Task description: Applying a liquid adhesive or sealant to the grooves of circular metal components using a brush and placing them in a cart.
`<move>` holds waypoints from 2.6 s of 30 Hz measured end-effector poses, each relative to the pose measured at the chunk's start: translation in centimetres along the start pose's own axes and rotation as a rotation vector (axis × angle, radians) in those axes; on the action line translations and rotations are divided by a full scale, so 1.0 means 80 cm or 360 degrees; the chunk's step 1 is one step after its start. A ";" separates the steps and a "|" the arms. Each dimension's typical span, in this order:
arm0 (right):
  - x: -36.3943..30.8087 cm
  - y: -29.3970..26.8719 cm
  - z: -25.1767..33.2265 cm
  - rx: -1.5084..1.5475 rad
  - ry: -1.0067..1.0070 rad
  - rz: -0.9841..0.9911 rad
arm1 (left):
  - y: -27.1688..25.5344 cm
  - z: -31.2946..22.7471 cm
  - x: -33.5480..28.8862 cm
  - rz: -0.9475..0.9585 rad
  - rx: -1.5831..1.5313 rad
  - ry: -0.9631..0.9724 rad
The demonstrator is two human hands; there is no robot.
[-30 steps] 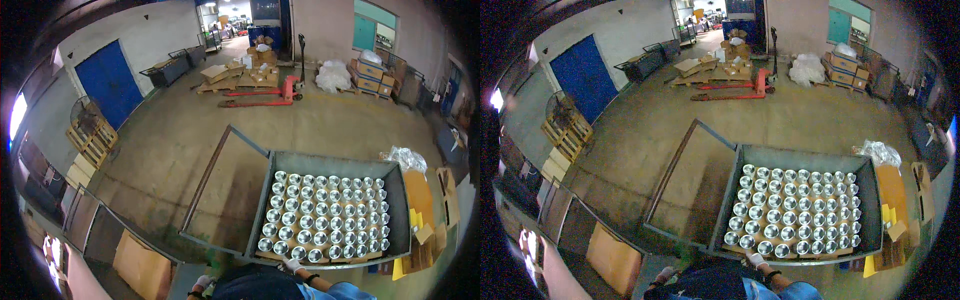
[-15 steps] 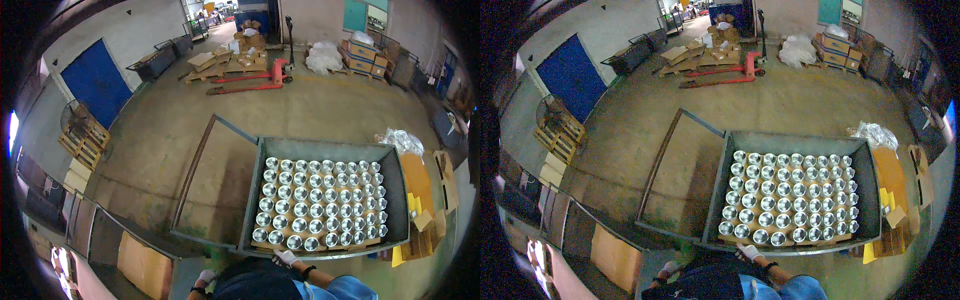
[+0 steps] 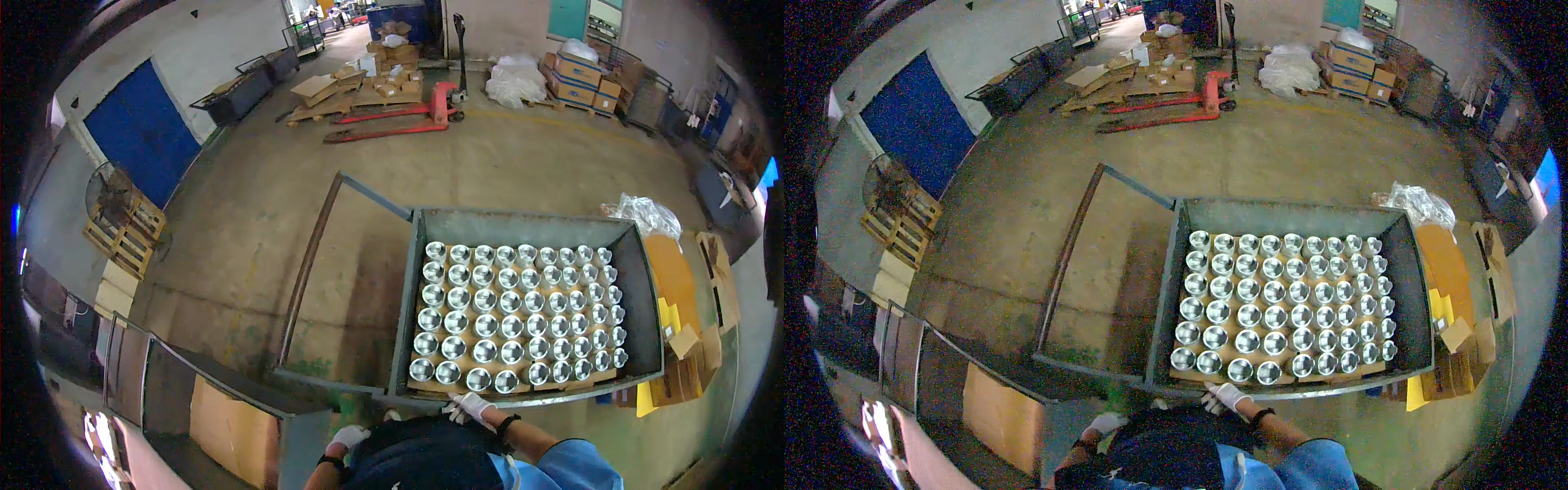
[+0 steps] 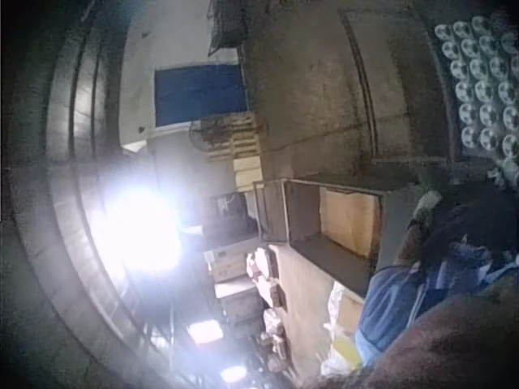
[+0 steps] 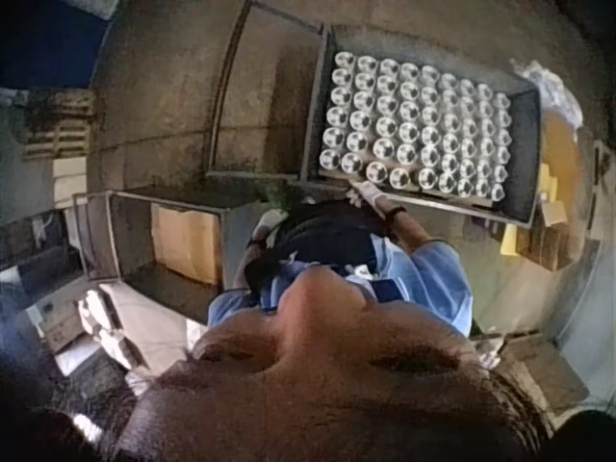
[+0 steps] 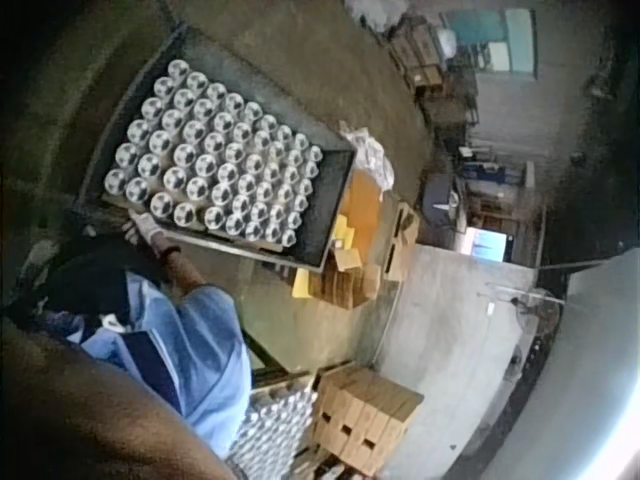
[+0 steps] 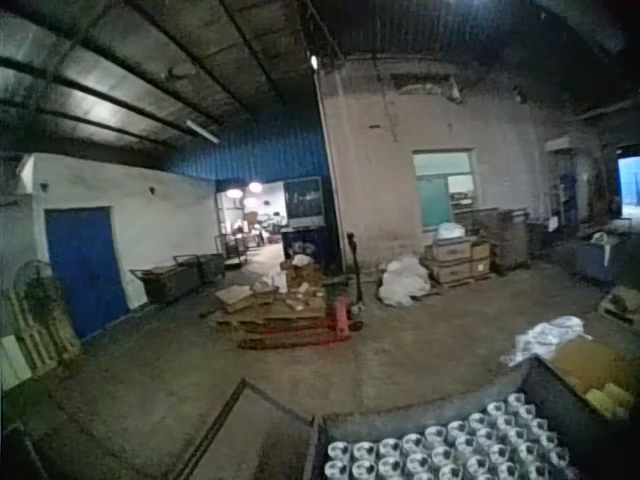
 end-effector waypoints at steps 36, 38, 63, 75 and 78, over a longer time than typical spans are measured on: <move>-0.037 0.208 -0.321 0.0073 0.0313 -0.1013 | -0.009 -0.032 0.070 0.0176 0.0655 0.0588; -0.062 0.211 -0.319 0.0308 0.0354 -0.1044 | 0.003 -0.056 0.073 0.0286 0.0784 0.0490; -0.189 0.558 -0.249 0.2251 0.0211 -0.2122 | 0.153 -0.269 0.098 0.1266 0.1537 0.1490; -0.293 0.453 -0.279 0.2053 -0.0025 -0.2434 | 0.046 -0.282 0.082 0.0565 0.0207 0.0910; -0.268 0.424 -0.300 0.1775 -0.0063 -0.2234 | -0.009 -0.269 0.066 0.0417 0.0017 0.0708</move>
Point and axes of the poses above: each hand's wrist, its own x-axis towards the middle knuckle, its own y-axis out of the palm, z = x × y, the point moved 1 cm from there along x, towards the middle knuckle, and after that the axes turned 13 degrees about -x, right-handed, at the moved point
